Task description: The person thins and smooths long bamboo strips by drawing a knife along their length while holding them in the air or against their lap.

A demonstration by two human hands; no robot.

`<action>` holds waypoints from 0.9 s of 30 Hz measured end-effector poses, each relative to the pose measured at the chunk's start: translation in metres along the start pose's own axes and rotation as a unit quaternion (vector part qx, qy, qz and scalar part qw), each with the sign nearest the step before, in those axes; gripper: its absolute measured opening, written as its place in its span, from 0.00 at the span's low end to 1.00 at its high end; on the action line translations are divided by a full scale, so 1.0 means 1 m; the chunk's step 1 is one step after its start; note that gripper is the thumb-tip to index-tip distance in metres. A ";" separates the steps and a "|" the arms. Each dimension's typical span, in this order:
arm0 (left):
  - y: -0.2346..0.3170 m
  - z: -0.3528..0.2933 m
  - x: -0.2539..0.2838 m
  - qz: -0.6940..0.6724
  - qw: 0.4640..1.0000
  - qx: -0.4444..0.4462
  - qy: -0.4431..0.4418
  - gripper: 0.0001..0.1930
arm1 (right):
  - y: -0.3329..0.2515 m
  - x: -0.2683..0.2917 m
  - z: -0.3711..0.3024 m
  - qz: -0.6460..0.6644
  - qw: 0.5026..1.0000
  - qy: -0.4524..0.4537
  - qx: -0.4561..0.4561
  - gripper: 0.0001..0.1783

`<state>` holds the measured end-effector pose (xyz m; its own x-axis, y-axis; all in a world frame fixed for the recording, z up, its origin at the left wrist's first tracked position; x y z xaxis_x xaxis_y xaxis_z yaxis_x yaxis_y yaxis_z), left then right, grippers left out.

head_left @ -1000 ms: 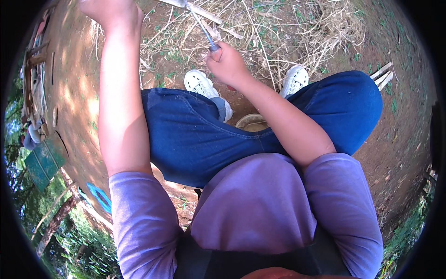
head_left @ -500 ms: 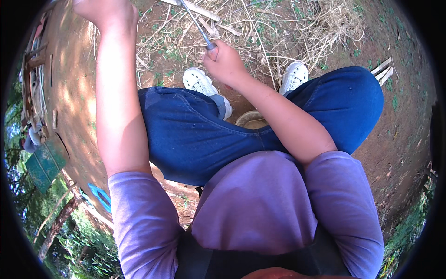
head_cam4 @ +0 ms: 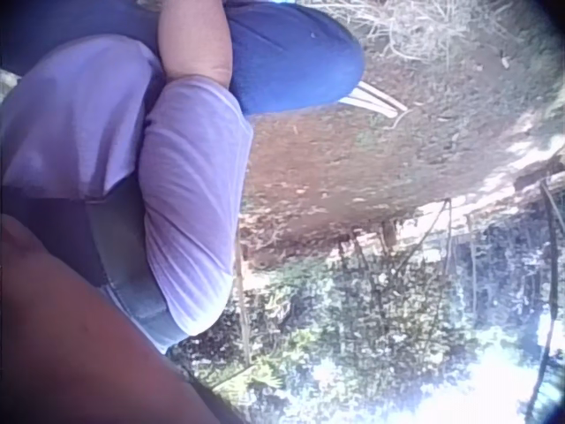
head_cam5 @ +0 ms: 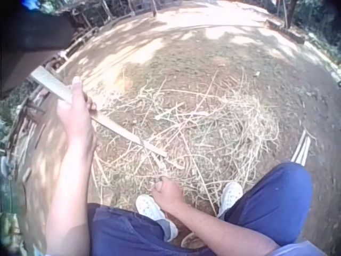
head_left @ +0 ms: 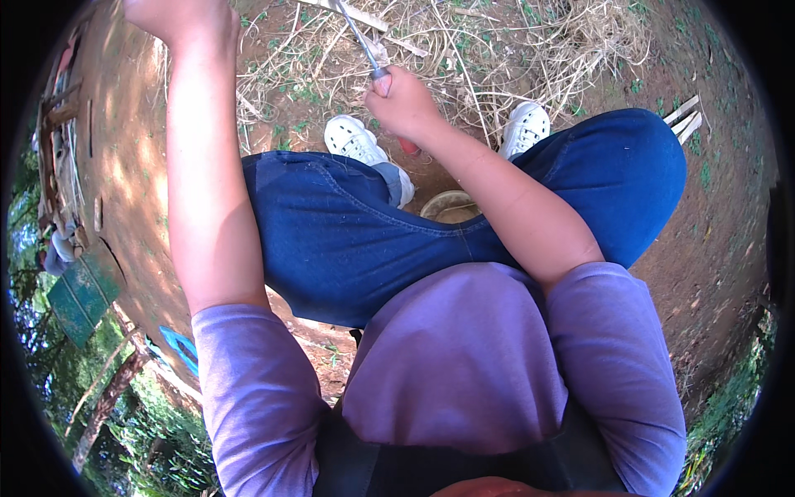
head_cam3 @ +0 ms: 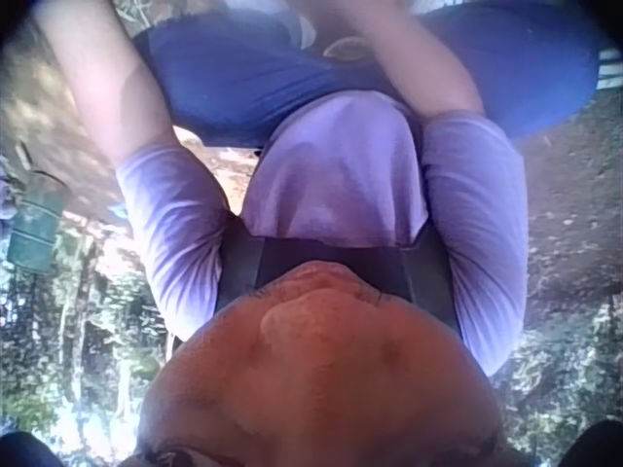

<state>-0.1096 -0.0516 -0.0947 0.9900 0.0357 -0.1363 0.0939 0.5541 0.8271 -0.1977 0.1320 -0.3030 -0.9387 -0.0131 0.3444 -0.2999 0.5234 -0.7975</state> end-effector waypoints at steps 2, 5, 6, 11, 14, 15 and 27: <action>0.002 -0.001 -0.003 0.001 1.000 -0.001 -0.002 0.17 | 0.012 -0.006 0.003 -0.038 0.995 0.057 0.067 0.13; -0.008 0.010 0.013 -0.008 1.000 0.004 0.019 0.16 | 0.002 0.005 0.010 0.009 0.994 -0.076 -0.083 0.13; -0.006 0.010 0.011 -0.011 1.000 0.003 0.017 0.16 | 0.001 0.004 0.007 -0.011 0.998 -0.042 -0.043 0.12; 0.004 0.003 -0.003 0.017 0.999 0.026 0.029 0.16 | 0.025 0.001 0.015 -0.011 0.998 -0.043 -0.051 0.11; 0.002 0.007 0.001 -0.011 1.000 0.017 0.018 0.16 | 0.028 -0.001 0.018 -0.024 0.996 -0.045 -0.070 0.11; 0.000 0.007 0.002 -0.009 1.000 0.018 0.018 0.16 | 0.031 -0.012 0.014 -0.035 0.999 -0.009 -0.029 0.12; -0.018 0.027 0.030 -0.090 0.989 0.110 0.029 0.18 | 0.033 -0.023 0.012 0.008 0.999 -0.008 0.035 0.10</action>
<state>-0.0783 -0.0832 -0.0986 0.9481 0.0047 -0.3180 0.2948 0.3619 0.8844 -0.1880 0.1391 -0.3432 -0.9462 -0.0195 0.3231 -0.2950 0.4631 -0.8358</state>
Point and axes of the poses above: each hand's wrist, its own z-axis towards the middle knuckle, its own x-axis out of the back of the hand, y = z × x, the point moved 1 cm from there along z, towards the middle knuckle, and after that the axes turned 9 degrees about -z, right-handed, at the moved point
